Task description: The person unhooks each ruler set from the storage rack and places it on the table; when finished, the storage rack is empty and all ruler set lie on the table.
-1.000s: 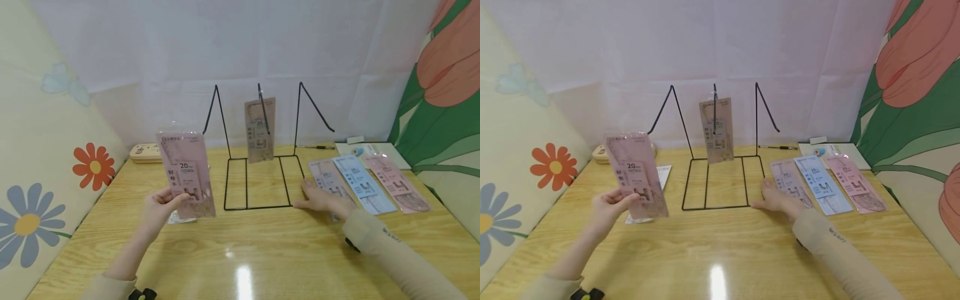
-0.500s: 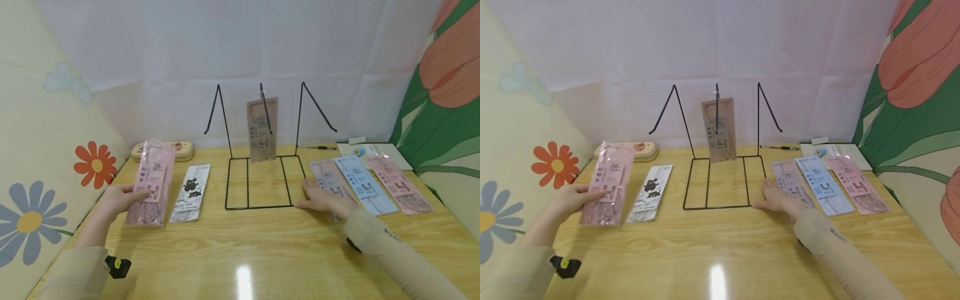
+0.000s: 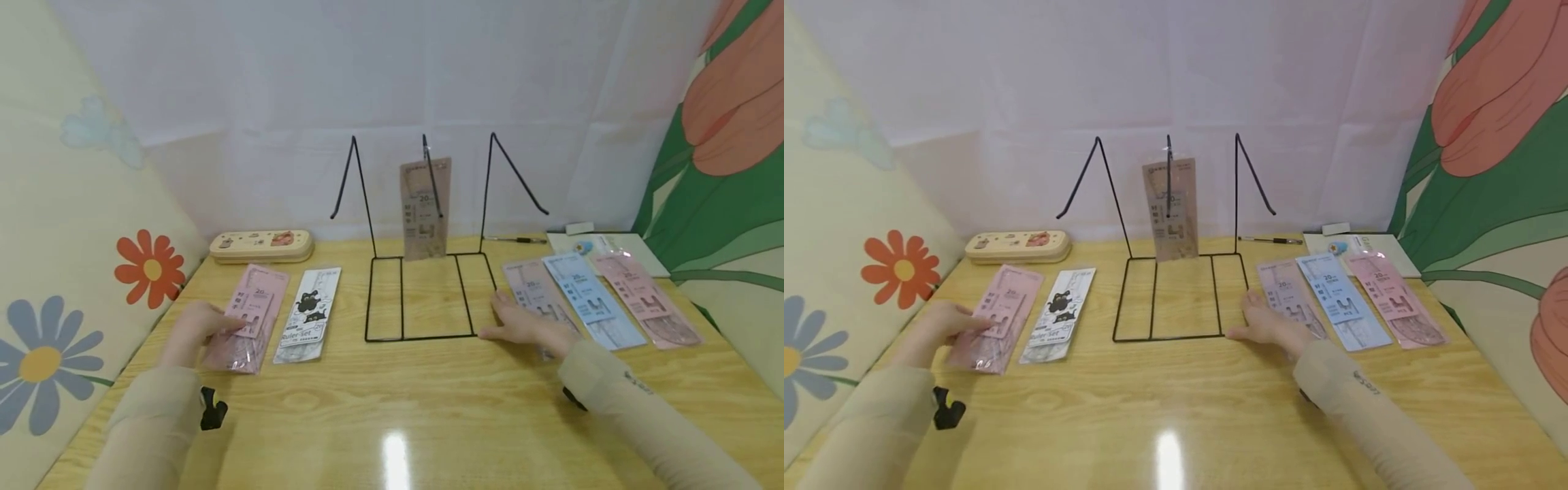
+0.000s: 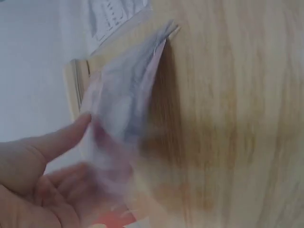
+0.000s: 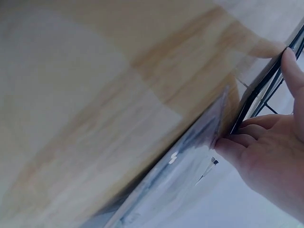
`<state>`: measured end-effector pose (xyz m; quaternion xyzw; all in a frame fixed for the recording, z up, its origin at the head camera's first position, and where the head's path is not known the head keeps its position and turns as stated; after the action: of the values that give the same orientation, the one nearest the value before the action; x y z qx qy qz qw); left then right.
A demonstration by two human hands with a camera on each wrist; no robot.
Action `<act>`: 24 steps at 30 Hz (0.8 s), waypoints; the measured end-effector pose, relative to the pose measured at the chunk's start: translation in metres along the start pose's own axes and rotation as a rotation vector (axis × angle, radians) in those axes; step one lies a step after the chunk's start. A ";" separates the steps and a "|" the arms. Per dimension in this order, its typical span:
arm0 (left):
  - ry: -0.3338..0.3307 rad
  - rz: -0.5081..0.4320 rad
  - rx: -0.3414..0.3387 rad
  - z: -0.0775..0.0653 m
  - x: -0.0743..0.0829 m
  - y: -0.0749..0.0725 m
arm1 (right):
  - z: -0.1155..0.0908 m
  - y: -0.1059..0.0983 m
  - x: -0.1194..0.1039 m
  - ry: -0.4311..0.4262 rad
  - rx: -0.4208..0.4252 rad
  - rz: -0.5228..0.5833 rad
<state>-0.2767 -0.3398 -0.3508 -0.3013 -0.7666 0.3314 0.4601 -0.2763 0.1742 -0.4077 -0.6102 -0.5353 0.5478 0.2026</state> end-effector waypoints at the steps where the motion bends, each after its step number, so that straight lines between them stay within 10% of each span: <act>1: 0.017 0.027 0.030 -0.001 0.005 0.000 | 0.000 0.000 0.000 0.001 0.001 -0.003; 10: 0.381 -0.073 0.183 0.012 0.064 0.014 | -0.001 0.001 -0.001 0.007 -0.002 -0.011; 18: 0.524 -0.391 0.082 0.023 0.129 0.048 | 0.000 0.000 0.000 -0.003 -0.004 -0.007; 24: 0.574 -0.450 -0.002 0.021 0.175 0.076 | 0.003 0.000 0.000 -0.004 -0.006 -0.001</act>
<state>-0.3529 -0.1649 -0.3291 -0.2063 -0.6534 0.1231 0.7178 -0.2785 0.1727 -0.4088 -0.6095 -0.5374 0.5474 0.2000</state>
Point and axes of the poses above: each hand's wrist, its own z-axis towards the middle knuckle, its own y-axis out of the palm, x = y × z, the point moved 3 cm from there along z, towards the middle knuckle
